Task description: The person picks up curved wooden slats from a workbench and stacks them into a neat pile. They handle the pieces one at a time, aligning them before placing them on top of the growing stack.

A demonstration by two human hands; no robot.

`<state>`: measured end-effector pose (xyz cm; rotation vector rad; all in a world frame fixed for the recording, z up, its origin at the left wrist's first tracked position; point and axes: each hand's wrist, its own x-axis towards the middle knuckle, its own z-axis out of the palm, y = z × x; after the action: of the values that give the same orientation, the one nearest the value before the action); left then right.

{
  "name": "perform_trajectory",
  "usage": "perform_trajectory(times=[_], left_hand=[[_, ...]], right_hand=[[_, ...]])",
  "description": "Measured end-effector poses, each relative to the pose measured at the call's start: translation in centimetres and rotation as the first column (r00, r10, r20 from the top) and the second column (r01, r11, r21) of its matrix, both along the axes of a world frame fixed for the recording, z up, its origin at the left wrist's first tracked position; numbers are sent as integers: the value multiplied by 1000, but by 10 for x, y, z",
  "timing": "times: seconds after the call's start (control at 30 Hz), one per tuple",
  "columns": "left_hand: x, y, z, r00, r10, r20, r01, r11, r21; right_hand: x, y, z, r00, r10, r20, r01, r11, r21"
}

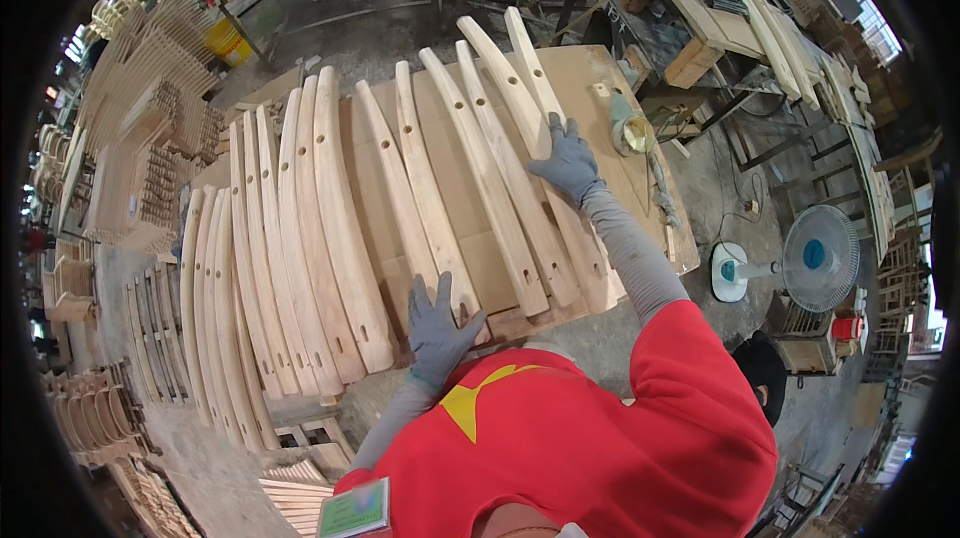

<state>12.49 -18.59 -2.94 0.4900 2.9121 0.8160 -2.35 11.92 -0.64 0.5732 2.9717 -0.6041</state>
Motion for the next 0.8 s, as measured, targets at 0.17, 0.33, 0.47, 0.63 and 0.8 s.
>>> perform_trajectory(times=[0.17, 0.33, 0.47, 0.63, 0.8], left_hand=[[-31, 47, -33, 989, 145, 17, -133, 944, -304], [-31, 47, -50, 979, 167, -114, -195, 931, -307], [-32, 52, -53, 977, 183, -110, -208, 929, -306], [-31, 51, -54, 970, 213, -116, -239, 917, -318], [-31, 49, -46, 967, 235, -96, -252, 926, -280]], right_hand=[[-6, 48, -29, 999, 2, 32, -5, 996, 90], [-7, 45, -50, 1000, -8, 6, 8, 999, 32], [-1, 49, -58, 1000, 3, -23, -3, 1000, 1], [-1, 43, -66, 1000, 5, -9, -5, 1000, 2], [7, 45, -78, 989, 111, -93, -102, 990, 94]])
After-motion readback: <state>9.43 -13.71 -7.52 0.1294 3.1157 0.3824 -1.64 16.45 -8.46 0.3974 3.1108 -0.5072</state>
